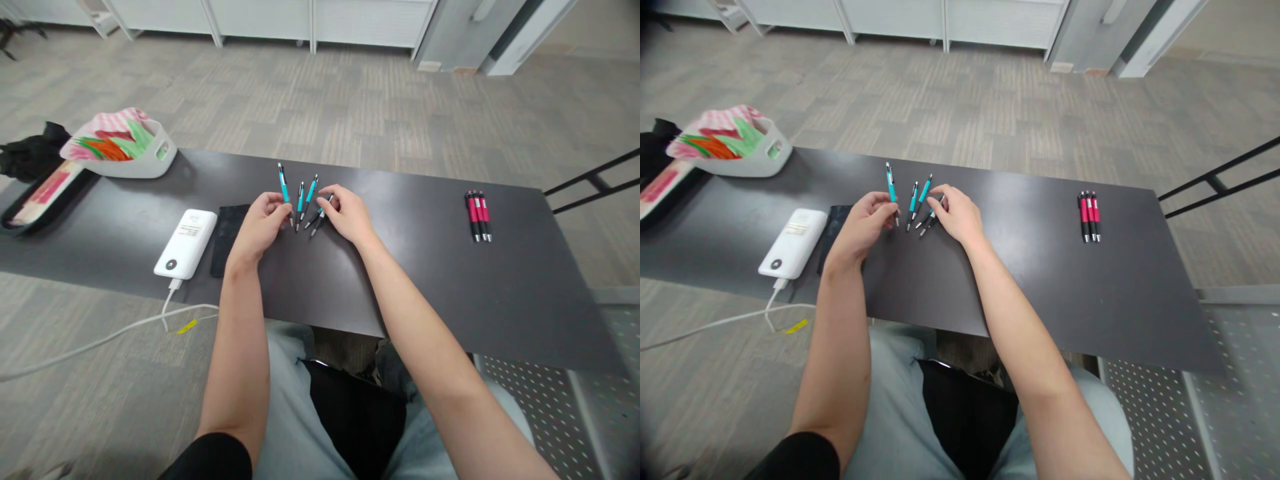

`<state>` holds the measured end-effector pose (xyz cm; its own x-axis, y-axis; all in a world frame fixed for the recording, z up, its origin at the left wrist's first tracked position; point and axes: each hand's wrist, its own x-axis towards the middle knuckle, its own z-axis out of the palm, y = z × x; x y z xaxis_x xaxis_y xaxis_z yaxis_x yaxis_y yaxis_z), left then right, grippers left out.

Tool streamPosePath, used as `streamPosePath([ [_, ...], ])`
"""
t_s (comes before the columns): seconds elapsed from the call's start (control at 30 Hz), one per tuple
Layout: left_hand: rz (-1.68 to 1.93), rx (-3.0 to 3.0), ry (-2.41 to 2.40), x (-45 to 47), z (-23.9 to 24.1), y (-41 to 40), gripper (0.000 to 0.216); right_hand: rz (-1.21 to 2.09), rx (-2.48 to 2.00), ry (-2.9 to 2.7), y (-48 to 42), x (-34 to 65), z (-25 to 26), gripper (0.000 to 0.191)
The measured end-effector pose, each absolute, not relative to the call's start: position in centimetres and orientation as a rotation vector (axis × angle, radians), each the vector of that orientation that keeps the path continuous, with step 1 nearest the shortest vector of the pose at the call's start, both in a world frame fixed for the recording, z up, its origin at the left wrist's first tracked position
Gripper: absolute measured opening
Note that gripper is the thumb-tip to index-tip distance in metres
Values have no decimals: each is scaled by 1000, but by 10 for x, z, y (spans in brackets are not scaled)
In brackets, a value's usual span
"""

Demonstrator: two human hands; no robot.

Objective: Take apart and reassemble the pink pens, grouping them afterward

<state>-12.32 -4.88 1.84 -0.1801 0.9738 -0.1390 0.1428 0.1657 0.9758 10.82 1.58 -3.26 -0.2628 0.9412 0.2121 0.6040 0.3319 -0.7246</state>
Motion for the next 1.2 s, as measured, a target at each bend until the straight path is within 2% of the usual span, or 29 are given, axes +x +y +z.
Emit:
streamPosePath([
  [0.1, 1265, 1069, 1132, -126, 11, -50, 80, 650, -1357, -1995, 16, 109, -32, 19],
  [0.17, 1306, 1072, 1037, -128, 5, -50, 111, 636, -1349, -2000, 17, 110, -32, 17],
  [0.43, 1333, 1082, 973, -136, 1, -56, 153, 649, -1328, -1992, 19, 112, -33, 18],
  [0.5, 1337, 1086, 978, -137, 1, -56, 154, 664, -1329, -1990, 19, 113, -34, 20],
  [0.67, 1430, 1035, 1055, -137, -1, -55, 136, 705, -1325, -1980, 21, 117, -37, 30],
  [0.9, 1409, 1052, 1267, -135, 4, -62, 133, 736, -1321, -1939, 21, 116, -39, 42],
  [1.07, 1408, 1134, 1262, -139, 3, -64, 148, 723, -1317, -1945, 22, 117, -38, 41],
  [1.2, 1408, 1174, 1289, -142, 5, -67, 135, 712, -1311, -1935, 23, 117, -41, 42],
])
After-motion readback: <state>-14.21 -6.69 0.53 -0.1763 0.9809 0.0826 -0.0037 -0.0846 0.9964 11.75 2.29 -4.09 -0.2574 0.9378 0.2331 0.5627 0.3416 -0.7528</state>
